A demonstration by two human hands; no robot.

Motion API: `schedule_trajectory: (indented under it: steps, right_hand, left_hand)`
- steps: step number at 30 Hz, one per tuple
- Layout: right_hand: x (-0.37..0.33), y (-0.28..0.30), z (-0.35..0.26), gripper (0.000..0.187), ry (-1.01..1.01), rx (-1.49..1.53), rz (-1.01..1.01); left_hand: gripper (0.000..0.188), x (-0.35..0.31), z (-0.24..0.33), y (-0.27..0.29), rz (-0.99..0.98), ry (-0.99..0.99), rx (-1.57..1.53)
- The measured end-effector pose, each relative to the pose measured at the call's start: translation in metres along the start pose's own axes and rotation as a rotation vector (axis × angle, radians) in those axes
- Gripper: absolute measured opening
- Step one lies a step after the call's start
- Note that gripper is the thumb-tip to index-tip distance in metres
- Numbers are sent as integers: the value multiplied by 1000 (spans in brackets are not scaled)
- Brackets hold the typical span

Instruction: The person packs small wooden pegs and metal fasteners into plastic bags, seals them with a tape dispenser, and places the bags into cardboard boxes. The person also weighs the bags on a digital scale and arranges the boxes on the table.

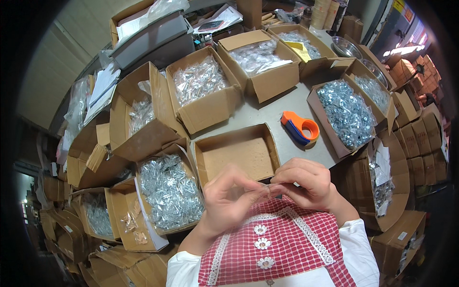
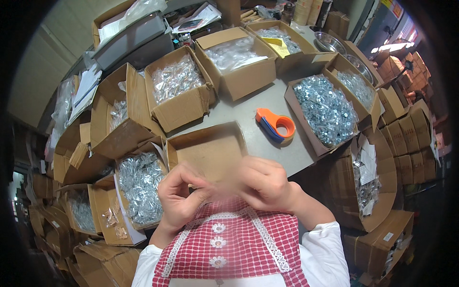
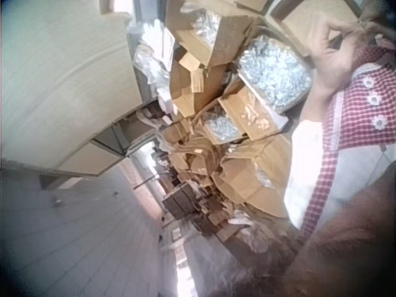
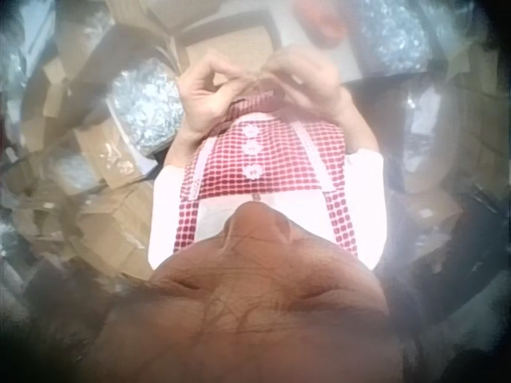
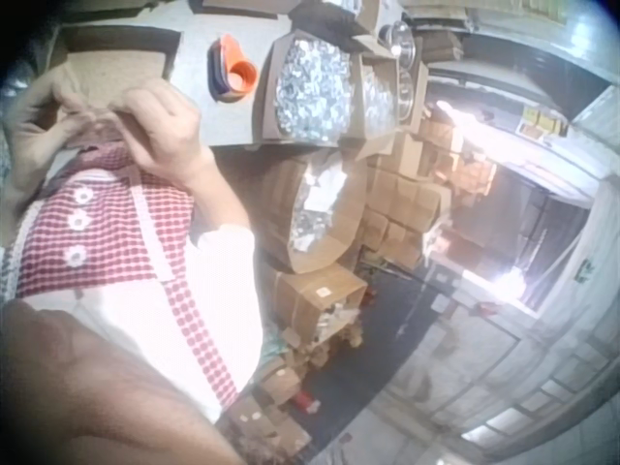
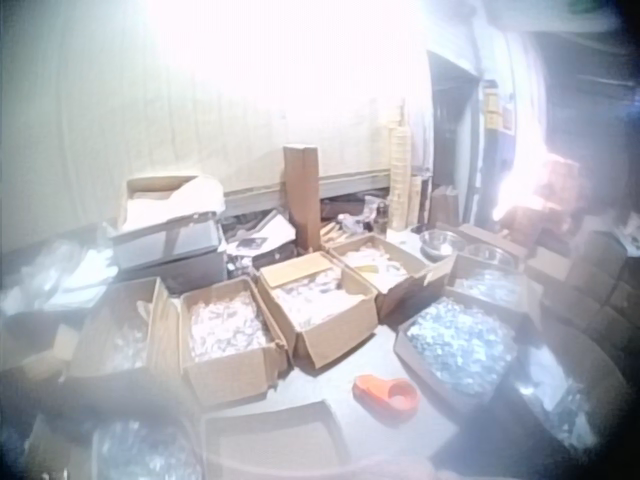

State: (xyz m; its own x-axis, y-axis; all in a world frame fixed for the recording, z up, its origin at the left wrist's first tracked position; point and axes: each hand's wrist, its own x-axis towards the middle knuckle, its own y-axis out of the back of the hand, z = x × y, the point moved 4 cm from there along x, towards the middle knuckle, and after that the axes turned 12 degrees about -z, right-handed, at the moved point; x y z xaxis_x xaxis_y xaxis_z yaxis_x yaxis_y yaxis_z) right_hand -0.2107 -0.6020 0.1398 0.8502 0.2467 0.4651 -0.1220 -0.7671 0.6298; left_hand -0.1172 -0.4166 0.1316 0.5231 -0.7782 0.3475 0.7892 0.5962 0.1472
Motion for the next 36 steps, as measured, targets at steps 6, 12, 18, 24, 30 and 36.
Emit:
schedule_trajectory:
  steps: [6,12,18,24,30,36]
  right_hand:
    - [3,-2,0,17,-20,42,24]
    - [3,-1,0,16,-37,30,63]
    - [0,0,2,16,-55,-3,106]
    - [-5,-3,7,17,-59,-63,139]
    - [-9,-16,10,16,-66,-78,210]
    - [-13,-15,24,8,-144,148,333]
  left_hand:
    - [15,0,0,0,-4,-24,-43]
    - [17,-1,-2,-1,3,-1,-90]
    - [18,-2,-6,1,24,92,-93]
    - [12,-5,-24,-3,180,243,-388]
    - [22,-4,-43,-12,219,285,-406]
    - [25,-8,-36,-20,87,293,-377]
